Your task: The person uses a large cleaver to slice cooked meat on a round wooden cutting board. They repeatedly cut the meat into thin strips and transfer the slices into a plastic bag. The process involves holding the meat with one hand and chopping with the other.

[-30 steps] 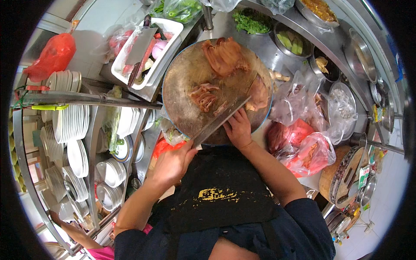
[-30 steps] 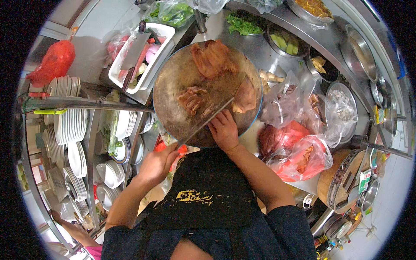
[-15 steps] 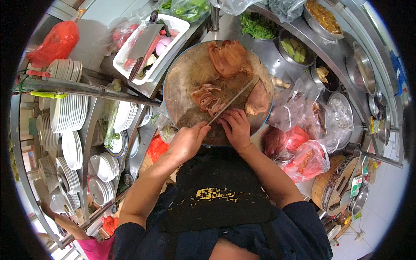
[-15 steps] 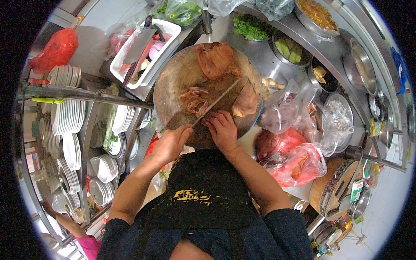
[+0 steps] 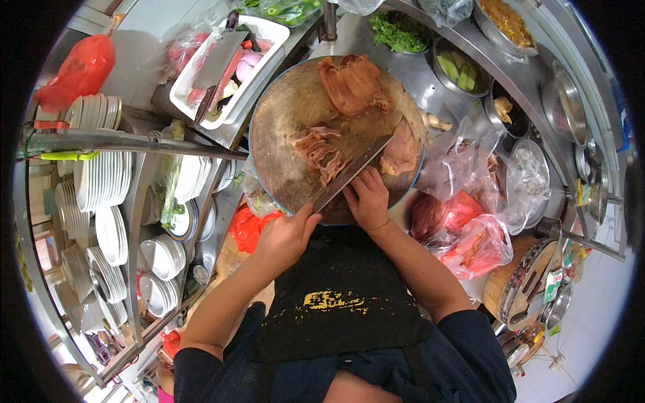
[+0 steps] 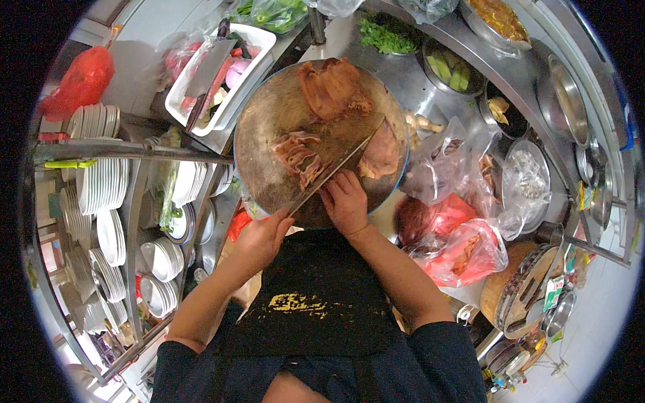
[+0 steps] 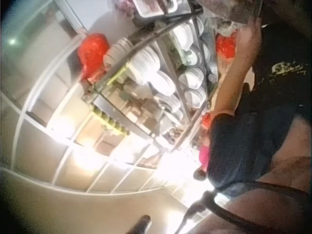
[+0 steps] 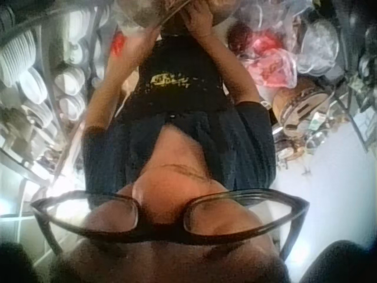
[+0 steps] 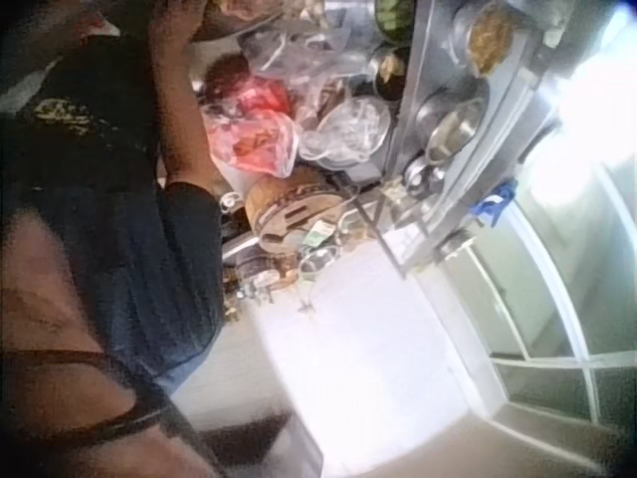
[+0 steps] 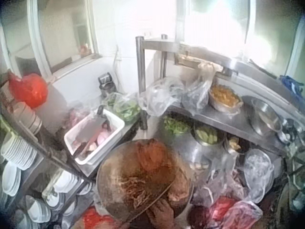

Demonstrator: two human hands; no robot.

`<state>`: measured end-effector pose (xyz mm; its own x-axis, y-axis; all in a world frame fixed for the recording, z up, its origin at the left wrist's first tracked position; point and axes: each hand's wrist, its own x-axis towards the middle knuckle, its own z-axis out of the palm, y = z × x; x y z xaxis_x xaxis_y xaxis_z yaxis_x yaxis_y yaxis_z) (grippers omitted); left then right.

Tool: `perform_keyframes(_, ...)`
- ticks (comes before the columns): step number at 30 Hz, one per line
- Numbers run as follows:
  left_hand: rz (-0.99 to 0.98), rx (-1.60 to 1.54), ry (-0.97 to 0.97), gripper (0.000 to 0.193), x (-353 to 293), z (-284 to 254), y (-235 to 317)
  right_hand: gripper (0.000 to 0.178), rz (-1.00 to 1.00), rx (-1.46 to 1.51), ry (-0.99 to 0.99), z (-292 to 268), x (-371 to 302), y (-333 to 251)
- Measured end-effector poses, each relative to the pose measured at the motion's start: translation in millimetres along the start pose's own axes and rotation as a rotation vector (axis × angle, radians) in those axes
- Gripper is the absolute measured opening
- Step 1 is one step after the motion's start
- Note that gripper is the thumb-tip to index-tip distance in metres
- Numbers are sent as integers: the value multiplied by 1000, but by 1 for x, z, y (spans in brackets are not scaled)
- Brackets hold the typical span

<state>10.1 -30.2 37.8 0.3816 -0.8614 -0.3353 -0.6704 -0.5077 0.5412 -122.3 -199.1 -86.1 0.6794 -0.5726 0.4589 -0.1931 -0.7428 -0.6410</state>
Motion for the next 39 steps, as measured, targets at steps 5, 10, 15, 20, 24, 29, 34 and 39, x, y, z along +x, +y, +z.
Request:
perform_keyframes(5, 141, -161, 108, 33, 29, 0, -14, 22, -31, 13, 9, -5, 8, -2)
perform_keyframes(10, 93, -87, 6, 35, -12, -28, -10, 23, -12, 18, 11, -4, 2, 0)
perform_keyframes(15, -61, -12, -123, 36, -43, -36, -1, 20, 5, -34, 1, -5, -1, -1)
perform_keyframes(20, -58, 17, -62, 37, -8, -6, 8, 19, 9, -41, -11, -3, -2, 1)
perform_keyframes(24, 43, -130, 44, 35, 27, 14, -11, 18, -31, -21, -6, -6, 4, 0)
perform_keyframes(29, 178, -128, 76, 35, 10, -11, -22, 19, -32, 14, 15, -5, 2, 2)
perform_keyframes(34, 4, -63, -63, 35, -29, -27, -2, 20, -1, -12, -3, -6, -2, -1)
perform_keyframes(39, -58, -83, -69, 39, 8, 4, 4, 19, -20, -14, -22, -6, -1, -1)
